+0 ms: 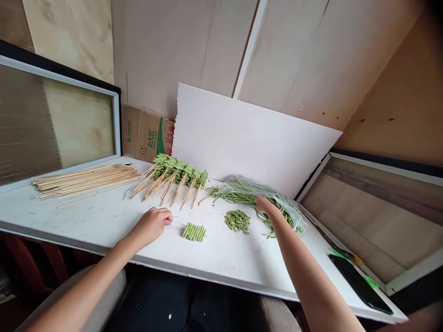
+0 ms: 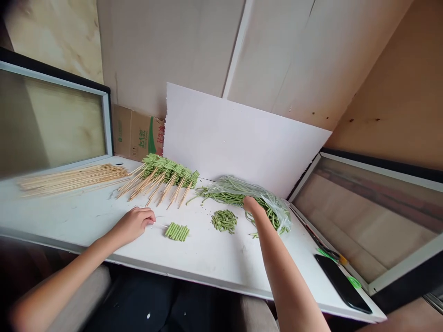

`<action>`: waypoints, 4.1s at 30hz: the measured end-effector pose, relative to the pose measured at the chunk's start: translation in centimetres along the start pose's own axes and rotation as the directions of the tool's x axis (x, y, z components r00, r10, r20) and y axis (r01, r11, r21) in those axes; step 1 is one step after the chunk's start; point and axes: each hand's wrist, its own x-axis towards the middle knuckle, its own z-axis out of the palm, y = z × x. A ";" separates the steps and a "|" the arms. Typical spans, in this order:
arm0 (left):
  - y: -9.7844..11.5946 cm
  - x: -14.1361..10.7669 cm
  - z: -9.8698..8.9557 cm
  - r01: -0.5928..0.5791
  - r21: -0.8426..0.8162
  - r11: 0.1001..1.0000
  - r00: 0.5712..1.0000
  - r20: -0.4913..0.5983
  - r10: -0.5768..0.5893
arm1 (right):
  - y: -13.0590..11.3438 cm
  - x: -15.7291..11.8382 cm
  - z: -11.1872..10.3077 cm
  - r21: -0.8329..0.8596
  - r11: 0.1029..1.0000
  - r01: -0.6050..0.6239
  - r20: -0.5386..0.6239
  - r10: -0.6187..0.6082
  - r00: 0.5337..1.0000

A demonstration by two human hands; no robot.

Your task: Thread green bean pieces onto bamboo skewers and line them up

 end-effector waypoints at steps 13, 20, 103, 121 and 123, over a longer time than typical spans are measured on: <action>0.5 -0.5 0.9 0.006 0.001 1.000 1.000 0.019 -0.006 | 0.6 5.7 -1.7 -0.220 0.970 0.105 0.186 -0.064 0.980; 0.6 -0.7 1.2 0.029 -0.028 0.999 1.000 0.010 -0.028 | 1.4 5.8 -0.1 -0.357 0.922 0.151 0.193 -0.085 0.977; 0.8 -0.3 0.5 -0.048 0.035 0.998 0.993 0.106 0.044 | -7.2 12.1 -12.7 -0.282 0.954 0.106 -0.139 -0.150 0.979; 17.4 26.9 13.3 0.419 -0.718 0.556 0.905 0.382 -0.189 | -6.2 3.5 -7.4 -0.035 0.861 0.507 -0.177 -0.505 0.845; 19.0 28.6 15.4 0.380 -0.753 0.537 0.924 0.330 -0.192 | -5.4 2.8 -7.4 -0.008 0.857 0.514 -0.169 -0.508 0.844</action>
